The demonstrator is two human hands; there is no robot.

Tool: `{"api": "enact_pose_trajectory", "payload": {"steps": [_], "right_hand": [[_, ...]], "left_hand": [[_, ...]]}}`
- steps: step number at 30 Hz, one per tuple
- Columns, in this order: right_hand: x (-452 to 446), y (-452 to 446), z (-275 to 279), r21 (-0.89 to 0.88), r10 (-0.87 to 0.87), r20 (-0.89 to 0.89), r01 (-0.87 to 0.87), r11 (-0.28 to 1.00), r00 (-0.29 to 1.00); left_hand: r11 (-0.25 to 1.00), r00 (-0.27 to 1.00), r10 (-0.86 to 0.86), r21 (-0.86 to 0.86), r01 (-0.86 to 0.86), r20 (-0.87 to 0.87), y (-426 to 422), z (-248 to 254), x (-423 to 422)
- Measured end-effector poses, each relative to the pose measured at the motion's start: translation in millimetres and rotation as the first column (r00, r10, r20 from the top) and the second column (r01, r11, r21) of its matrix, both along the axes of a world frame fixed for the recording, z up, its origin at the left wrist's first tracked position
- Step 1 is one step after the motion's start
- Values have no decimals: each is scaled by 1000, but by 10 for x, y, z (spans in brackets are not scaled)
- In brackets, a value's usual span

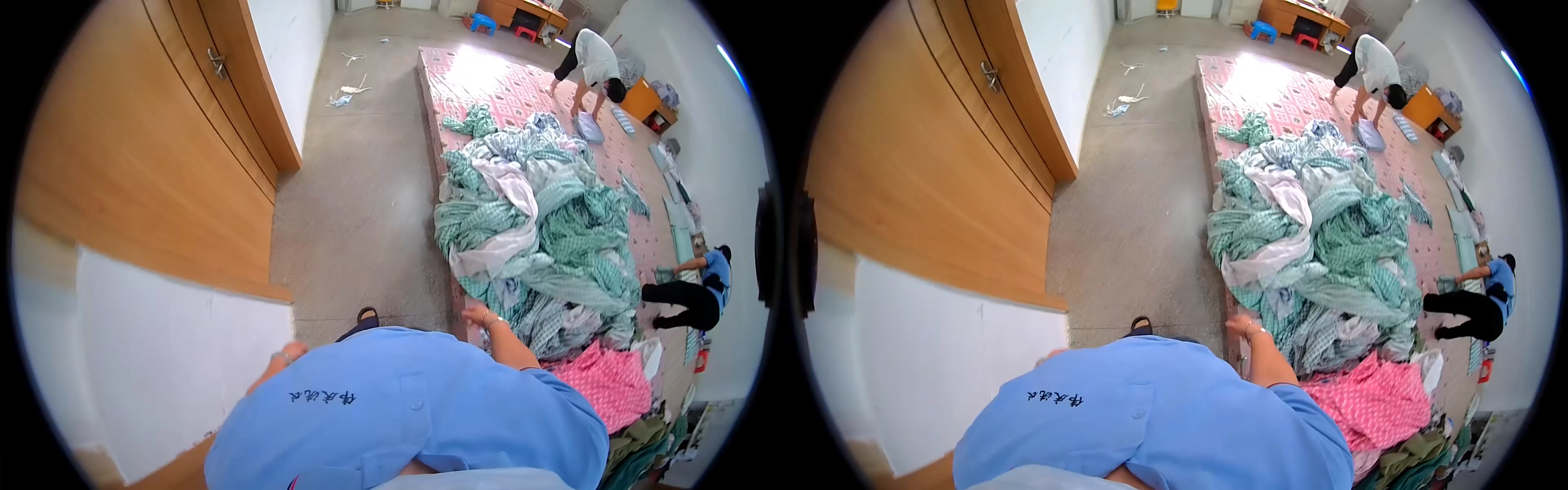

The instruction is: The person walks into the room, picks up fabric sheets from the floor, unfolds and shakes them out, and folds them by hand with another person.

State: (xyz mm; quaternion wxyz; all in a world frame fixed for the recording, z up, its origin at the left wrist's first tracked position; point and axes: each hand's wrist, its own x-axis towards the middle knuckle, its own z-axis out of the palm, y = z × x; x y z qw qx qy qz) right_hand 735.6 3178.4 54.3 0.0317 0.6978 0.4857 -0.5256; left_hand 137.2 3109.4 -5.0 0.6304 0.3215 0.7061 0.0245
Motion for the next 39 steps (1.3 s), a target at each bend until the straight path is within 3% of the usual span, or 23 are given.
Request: {"api": "enact_pose_trajectory", "payload": {"steps": [1, 5, 6, 9, 11, 13, 14, 15, 16, 17, 18, 19, 20, 21, 22, 24, 26, 28, 30, 32, 35, 37, 39], "right_hand": [[143, 30, -87, -218, -85, 23, 88, 972, 996], [441, 356, 174, -210, -708, -7, 692, 691, 706], [496, 467, 118, -215, -717, -12, 699, 682, 697], [661, 919, -190, -280, -948, 4, 910, 304, 318], [761, 1337, -522, -366, -929, 40, 871, 329, 368], [862, 1965, -792, -359, -660, 19, 621, 697, 751], [906, 2365, -865, -224, -269, 34, 269, 937, 963], [928, 2850, -878, -125, -49, 80, 58, 990, 996], [929, 3400, -812, -82, -72, 75, 78, 994, 995], [885, 3952, -750, -329, -601, -29, 560, 760, 798], [1015, 4452, -931, -282, -624, -171, 569, 773, 763], [1017, 5100, -939, -70, 22, -26, -24, 997, 999], [1014, 5746, -931, 91, 533, 350, -594, 799, 771], [927, 6237, -609, 158, 195, 203, -228, 961, 960], [802, 6740, -183, 226, -192, 11, 185, 956, 981], [604, 7686, 91, 377, -179, -22, 174, 909, 984], [431, 8448, 178, 448, -154, -5, 140, 883, 988], [277, 9011, 244, 304, -264, -238, 330, 894, 935], [131, 9346, -108, 445, -223, -94, 241, 862, 970], [282, 9517, -325, 303, -70, 125, 29, 952, 990], [461, 9621, -36, -120, -32, 18, 33, 992, 999], [581, 9782, 190, -232, -352, 104, 367, 901, 930], [806, 9873, -61, -195, -752, -58, 732, 653, 656]], "left_hand": [[999, 999, 39, 22, -39, 17, 506, 21, 14], [959, 995, 92, 272, -81, -29, 2527, 828, 416], [960, 996, 79, 273, -66, -36, 2983, 931, 486], [922, 999, 48, 383, -52, 19, 4084, 977, 723], [911, 998, 35, 408, -55, 57, 4640, 1023, 849], [957, 999, 40, 288, -39, 2, 5017, 858, 974], [980, 999, 13, 197, -3, -51, 5127, 865, 1043], [987, 989, -135, 83, 139, -58, 5274, 837, 1052], [938, 946, -319, 124, 324, -63, 5429, 804, 1032], [857, 870, -488, 150, 493, -70, 5516, 753, 976], [849, 861, -505, 142, 508, -62, 5650, 644, 931], [898, 910, -416, 160, 409, 8, 5823, 543, 808], [940, 946, -315, 164, 300, 75, 5993, 521, 715], [940, 944, -317, 162, 300, 89, 6147, 526, 782], [985, 998, -41, 168, 31, 54, 6376, 583, 805], [918, 940, 340, 204, -341, 43, 6839, 590, 781], [970, 978, 209, 127, -208, 6, 7326, 405, 613], [995, 998, -60, 80, 62, -34, 7864, 208, 444], [978, 980, -193, 75, 196, -49, 8581, 134, 331], [986, 987, -158, 48, 160, -33, 9397, 243, 286], [998, 998, -50, 42, 52, -45, 10857, 429, 389], [991, 997, -19, 127, 29, -80, 11823, 680, 694], [977, 994, -18, 211, 40, -104, 12750, 954, 1004]]}}
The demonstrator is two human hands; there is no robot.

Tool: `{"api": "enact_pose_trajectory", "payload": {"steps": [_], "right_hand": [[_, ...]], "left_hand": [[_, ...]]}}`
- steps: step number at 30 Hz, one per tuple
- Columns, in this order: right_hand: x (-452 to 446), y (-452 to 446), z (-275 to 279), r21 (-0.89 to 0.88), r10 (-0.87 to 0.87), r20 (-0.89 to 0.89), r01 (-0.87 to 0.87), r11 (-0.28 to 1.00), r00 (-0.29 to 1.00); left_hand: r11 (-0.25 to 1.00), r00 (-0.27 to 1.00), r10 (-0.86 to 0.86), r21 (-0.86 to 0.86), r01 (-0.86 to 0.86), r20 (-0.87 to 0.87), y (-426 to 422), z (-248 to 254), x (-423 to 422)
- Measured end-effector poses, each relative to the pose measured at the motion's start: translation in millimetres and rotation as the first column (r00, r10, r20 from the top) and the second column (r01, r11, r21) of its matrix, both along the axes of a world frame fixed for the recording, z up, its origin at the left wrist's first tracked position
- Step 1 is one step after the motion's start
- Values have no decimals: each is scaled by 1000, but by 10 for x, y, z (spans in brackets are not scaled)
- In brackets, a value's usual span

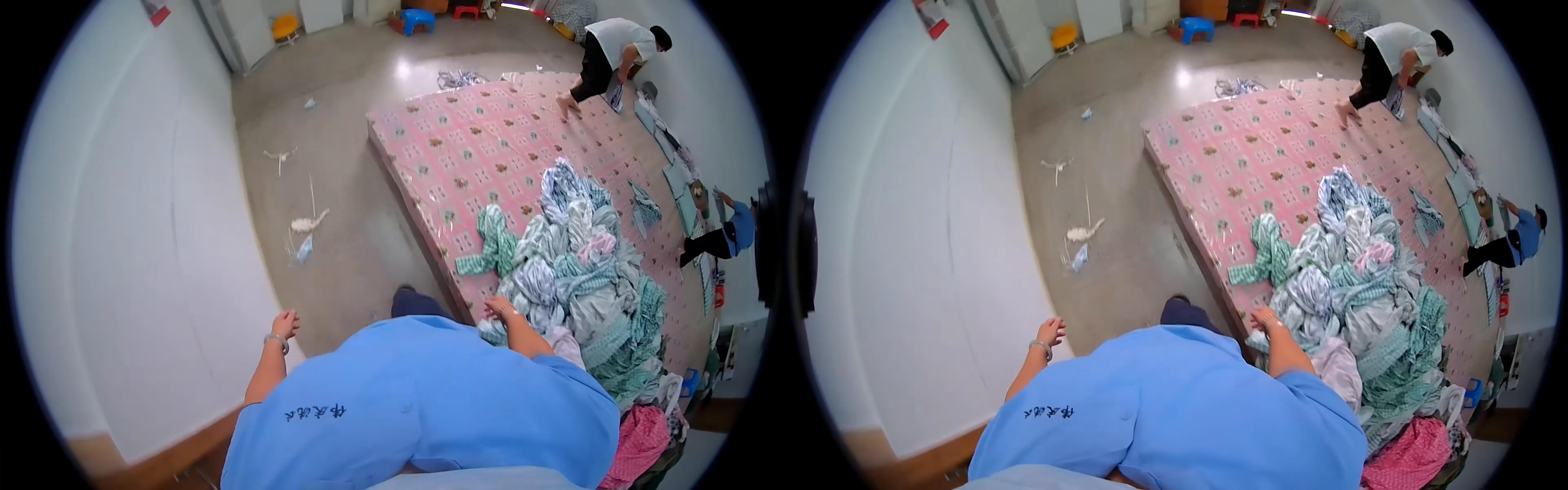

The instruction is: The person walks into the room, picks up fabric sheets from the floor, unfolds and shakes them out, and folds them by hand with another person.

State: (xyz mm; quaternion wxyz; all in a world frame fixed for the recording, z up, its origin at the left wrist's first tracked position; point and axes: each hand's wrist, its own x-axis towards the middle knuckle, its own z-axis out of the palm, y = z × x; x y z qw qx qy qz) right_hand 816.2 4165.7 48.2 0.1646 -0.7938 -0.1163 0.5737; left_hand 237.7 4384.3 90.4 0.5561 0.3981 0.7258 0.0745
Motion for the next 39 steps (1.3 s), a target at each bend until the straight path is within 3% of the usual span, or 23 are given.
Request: {"api": "enact_pose_trajectory", "payload": {"steps": [2, 4, 6, 7, 9, 10, 11, 12, 13, 14, 16, 17, 18, 20, 24, 26, 28, 30, 32, 34, 36, 38, 39], "right_hand": [[163, 147, -182, 82, -343, -38, 345, 935, 939], [319, 369, -275, -51, -396, -104, 393, 918, 912], [493, 716, -773, -295, -284, -40, 260, 920, 958], [624, 1141, -796, -280, -277, -43, 255, 926, 960], [735, 1903, -823, -184, -113, -213, 73, 980, 971], [850, 2423, -886, -99, -163, -194, 146, 984, 967], [931, 2946, -732, 30, -3, -136, 7, 1000, 991], [955, 3556, -566, 24, -4, -33, 5, 1000, 999], [976, 4082, -379, 15, 0, 78, -1, 1000, 997], [1392, 4584, -897, -94, 160, -21, -161, 982, 987], [1190, 5763, -138, 51, 355, 186, -370, 928, 916], [1150, 6296, 131, 118, 349, 227, -381, 917, 909], [1099, 6771, 293, 187, 336, 261, -389, 902, 905], [1038, 7677, 407, 287, 332, 314, -423, 860, 889], [682, 8712, 474, 552, 240, 301, -374, 745, 923], [645, 8951, 282, 330, 346, 247, -415, 848, 905], [689, 8984, 88, 169, 533, 195, -563, 809, 823], [819, 8939, 106, -6, 482, 95, -484, 875, 871], [1008, 8944, 61, -160, 244, 30, -237, 958, 969], [1155, 8986, 81, -96, -107, 26, 109, 989, 994], [1321, 9061, 7, -61, -369, 20, 370, 927, 929], [1533, 9182, -271, -222, -485, -50, 463, 858, 873], [1622, 9247, -439, -193, -463, -108, 438, 878, 880]], "left_hand": [[993, 995, -46, 110, 36, 90, 848, 128, 313], [987, 988, -27, 159, 3, 155, 1562, 49, 633], [994, 973, -22, 109, -3, 229, 2006, -118, 784], [998, 965, -46, 54, 33, 260, 2247, -250, 833], [999, 990, -45, -21, 48, 137, 2427, -281, 1034], [927, 919, -375, 39, 374, 123, 2556, -535, 958], [749, 744, -663, 90, 657, 89, 2747, -793, 842], [753, 747, -658, 80, 654, 90, 2905, -907, 672], [792, 777, -608, 52, 608, 164, 3055, -1008, 591], [828, 802, -549, 20, 561, 235, 3211, -1060, 533], [997, 978, -39, -50, 50, 207, 3570, -442, 740], [974, 953, 225, -24, -225, 203, 3762, 84, 940], [937, 915, 349, -53, -345, 201, 3953, 0, 885], [917, 898, 396, -124, -378, 191, 4335, -419, 690], [979, 987, 107, -184, -83, 123, 5378, -1011, 531], [976, 987, 96, -207, -68, 129, 6075, -1003, 513], [952, 960, 233, -237, -193, 157, 6973, -1005, 512], [956, 963, 234, -211, -202, 136, 7999, -909, 685], [988, 999, 12, -153, -4, 47, 9071, -589, 899], [999, 997, -15, 49, 11, 76, 9963, -223, 1308], [994, 994, -55, 104, 45, 98, 10766, -81, 1719], [989, 992, -65, 138, 49, 112, 11315, -99, 2117], [989, 988, -70, 139, 52, 134, 11510, -61, 2320]]}}
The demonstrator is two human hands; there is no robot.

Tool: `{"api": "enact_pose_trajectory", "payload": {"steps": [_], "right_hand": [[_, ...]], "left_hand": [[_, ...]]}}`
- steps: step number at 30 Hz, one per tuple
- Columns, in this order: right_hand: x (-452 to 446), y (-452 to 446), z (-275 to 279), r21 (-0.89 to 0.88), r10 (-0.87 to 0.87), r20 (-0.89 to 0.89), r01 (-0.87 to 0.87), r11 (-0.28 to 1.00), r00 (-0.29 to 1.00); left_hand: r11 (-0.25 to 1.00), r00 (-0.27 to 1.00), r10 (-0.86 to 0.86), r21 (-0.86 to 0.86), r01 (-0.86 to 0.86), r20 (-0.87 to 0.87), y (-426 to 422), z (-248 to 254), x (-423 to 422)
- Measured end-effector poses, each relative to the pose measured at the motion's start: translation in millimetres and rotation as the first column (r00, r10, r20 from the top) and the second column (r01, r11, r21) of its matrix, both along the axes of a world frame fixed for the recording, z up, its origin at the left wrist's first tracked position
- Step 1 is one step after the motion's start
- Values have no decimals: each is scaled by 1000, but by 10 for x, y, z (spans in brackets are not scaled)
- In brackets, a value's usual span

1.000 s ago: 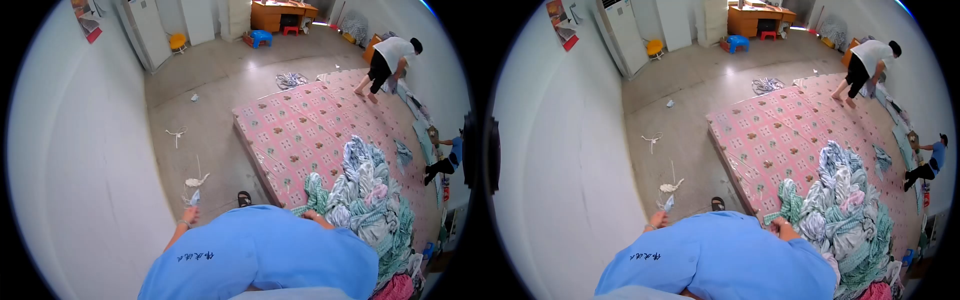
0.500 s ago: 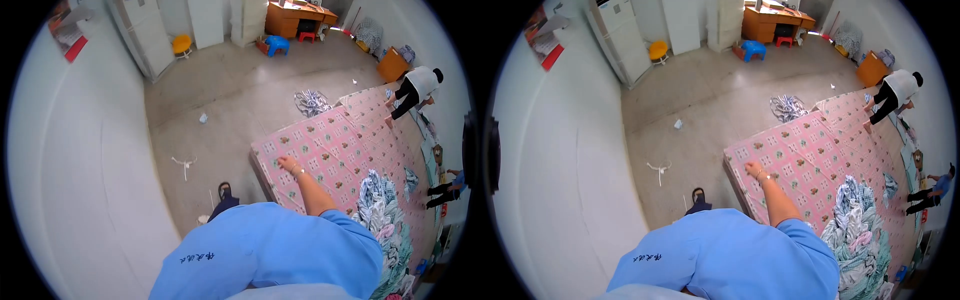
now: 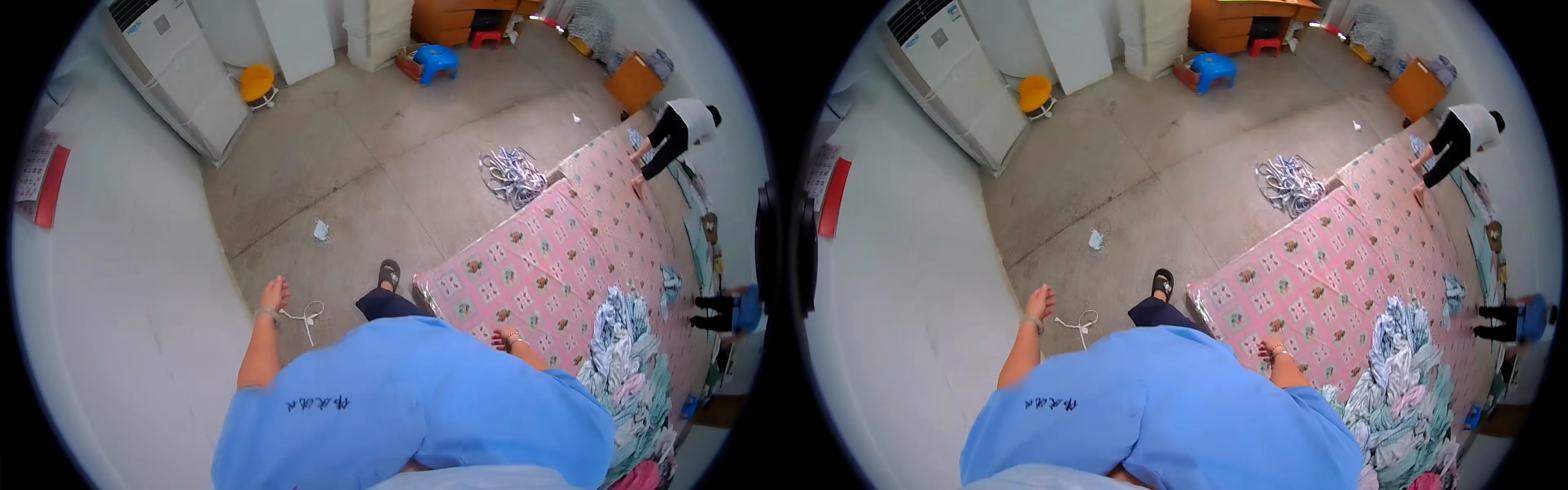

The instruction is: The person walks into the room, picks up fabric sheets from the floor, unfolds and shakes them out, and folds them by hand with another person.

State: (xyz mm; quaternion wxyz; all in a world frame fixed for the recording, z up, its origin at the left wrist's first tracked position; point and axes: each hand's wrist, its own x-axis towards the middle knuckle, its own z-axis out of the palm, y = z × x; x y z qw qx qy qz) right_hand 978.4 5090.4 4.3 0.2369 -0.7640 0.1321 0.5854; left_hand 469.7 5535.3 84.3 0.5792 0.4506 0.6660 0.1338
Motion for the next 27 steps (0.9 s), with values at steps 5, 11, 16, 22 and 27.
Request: {"api": "enact_pose_trajectory", "payload": {"steps": [5, 11, 16, 22, 27], "right_hand": [[629, 1236, -953, 33, 0, -149, 5, 999, 989], [1657, 3725, 2, 174, 583, 516, -744, 645, 627], [2078, 5299, 1005, 471, 236, 550, -531, 705, 801], [2631, 5167, 594, 245, 263, 512, -433, 868, 818], [2645, 4295, -8, -126, -112, 209, 141, 982, 971]], "left_hand": [[937, 982, -182, -309, 161, -41, 527, -47, 741], [920, 942, -290, -320, 226, -171, 1484, -73, 1283], [921, 999, -29, -387, 43, 43, 2625, -772, 1733], [696, 716, -696, -304, 651, -61, 4525, -695, 3338], [721, 704, -693, -145, 678, -153, 5835, -681, 5225]]}}
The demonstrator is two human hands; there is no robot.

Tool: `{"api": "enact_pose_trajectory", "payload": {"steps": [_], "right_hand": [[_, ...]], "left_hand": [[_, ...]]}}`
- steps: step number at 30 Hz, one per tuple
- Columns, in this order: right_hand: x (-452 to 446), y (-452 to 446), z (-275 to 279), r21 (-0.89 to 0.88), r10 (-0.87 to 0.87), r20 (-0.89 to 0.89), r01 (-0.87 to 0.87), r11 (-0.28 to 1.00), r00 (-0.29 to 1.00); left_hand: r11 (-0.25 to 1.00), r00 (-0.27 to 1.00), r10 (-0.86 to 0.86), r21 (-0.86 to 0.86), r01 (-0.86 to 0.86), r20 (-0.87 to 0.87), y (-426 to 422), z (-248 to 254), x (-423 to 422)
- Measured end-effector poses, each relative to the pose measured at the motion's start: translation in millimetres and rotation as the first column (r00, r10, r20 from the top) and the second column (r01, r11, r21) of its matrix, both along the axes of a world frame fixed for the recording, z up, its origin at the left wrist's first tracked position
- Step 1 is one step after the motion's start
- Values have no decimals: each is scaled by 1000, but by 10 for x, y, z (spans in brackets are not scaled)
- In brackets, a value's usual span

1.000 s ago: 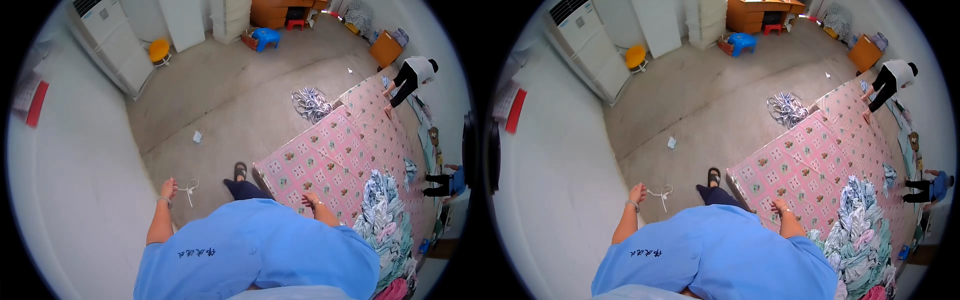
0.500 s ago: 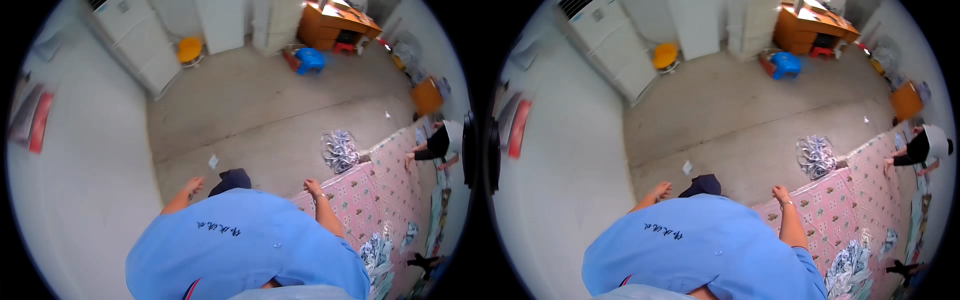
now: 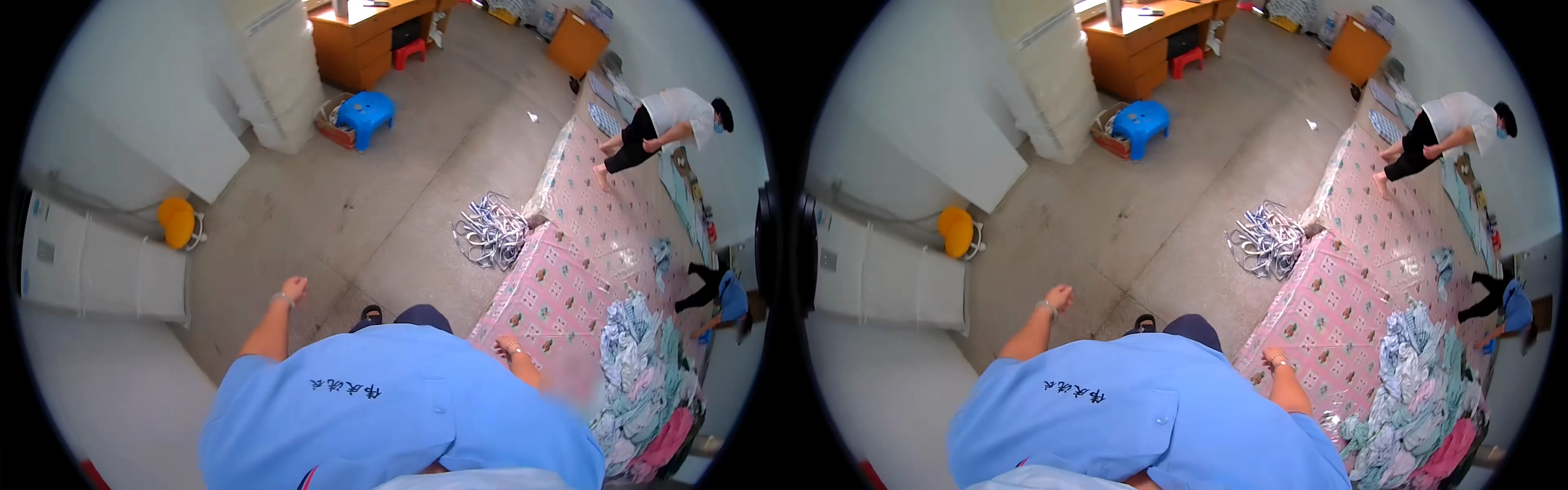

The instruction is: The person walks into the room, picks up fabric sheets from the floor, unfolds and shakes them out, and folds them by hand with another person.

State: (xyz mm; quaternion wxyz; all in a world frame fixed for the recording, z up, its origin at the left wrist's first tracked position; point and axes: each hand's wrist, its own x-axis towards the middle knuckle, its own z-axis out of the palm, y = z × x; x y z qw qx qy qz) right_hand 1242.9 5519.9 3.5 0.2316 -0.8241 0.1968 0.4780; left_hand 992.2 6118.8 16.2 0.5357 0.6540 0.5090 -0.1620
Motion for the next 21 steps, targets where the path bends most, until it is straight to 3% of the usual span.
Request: {"api": "enact_pose_trajectory", "payload": {"steps": [1, 2, 3, 4, 5, 7, 8, 9, 10, 11, 12, 13, 14, 17, 19, 20, 21], "right_hand": [[-75, 22, 386, 56, -102, 0, 102, 993, 995], [20, -18, -64, 98, -201, 28, 197, 975, 979], [12, -66, 201, 116, -281, -7, 280, 953, 960], [-13, 23, 660, 128, -359, -41, 361, 924, 933], [53, 90, 702, 138, -413, -65, 418, 898, 909], [347, 231, 449, 165, -448, -63, 452, 876, 892], [500, 299, -15, 156, -475, -41, 476, 866, 879], [651, 357, 5, 170, -484, -45, 484, 859, 874], [870, 429, -15, 180, -504, -74, 509, 842, 860], [1186, 402, -298, 178, -513, -81, 519, 836, 854], [1403, 510, -202, 179, -517, -94, 525, 832, 851], [1693, 604, -147, 185, -512, -107, 523, 832, 852], [2050, 666, -241, 193, -503, -101, 513, 837, 858], [3155, 1041, 39, 267, -415, 18, 395, 879, 910], [3899, 1323, 310, 321, -307, 151, 247, 914, 940], [4349, 1464, 263, 342, -284, 190, 208, 916, 940], [4605, 1591, 434, 376, -258, 191, 172, 910, 947]], "left_hand": [[999, 997, 34, 29, -36, 67, 270, 544, 312], [997, 984, 70, 33, -77, 164, 328, 105, 784], [997, 985, 47, 45, -55, 168, 515, 409, 1073], [997, 977, 36, 66, -51, 211, 674, 1090, 1374], [996, 970, 31, 74, -51, 242, 767, 1165, 1660], [999, 961, 30, 20, -37, 274, 800, 777, 2242], [998, 947, 49, -51, -35, 317, 597, -578, 2564], [991, 962, 2, -130, 34, 272, 715, -604, 2586], [973, 972, -49, -210, 98, 228, 811, -159, 2614], [963, 984, -104, -231, 136, 145, 628, -367, 2924], [954, 986, -160, -248, 165, 42, 512, -77, 2943], [916, 934, -358, -192, 351, -4, 493, 289, 3057], [836, 840, -539, -162, 524, -66, 457, 183, 3333], [742, 741, -665, -190, 643, -94, 825, 300, 3781], [929, 931, -359, -126, 349, -69, 848, 693, 4317], [980, 991, -115, -157, 124, 64, 852, 462, 4635], [986, 999, -13, -167, 20, 45, 955, 569, 4791]]}}
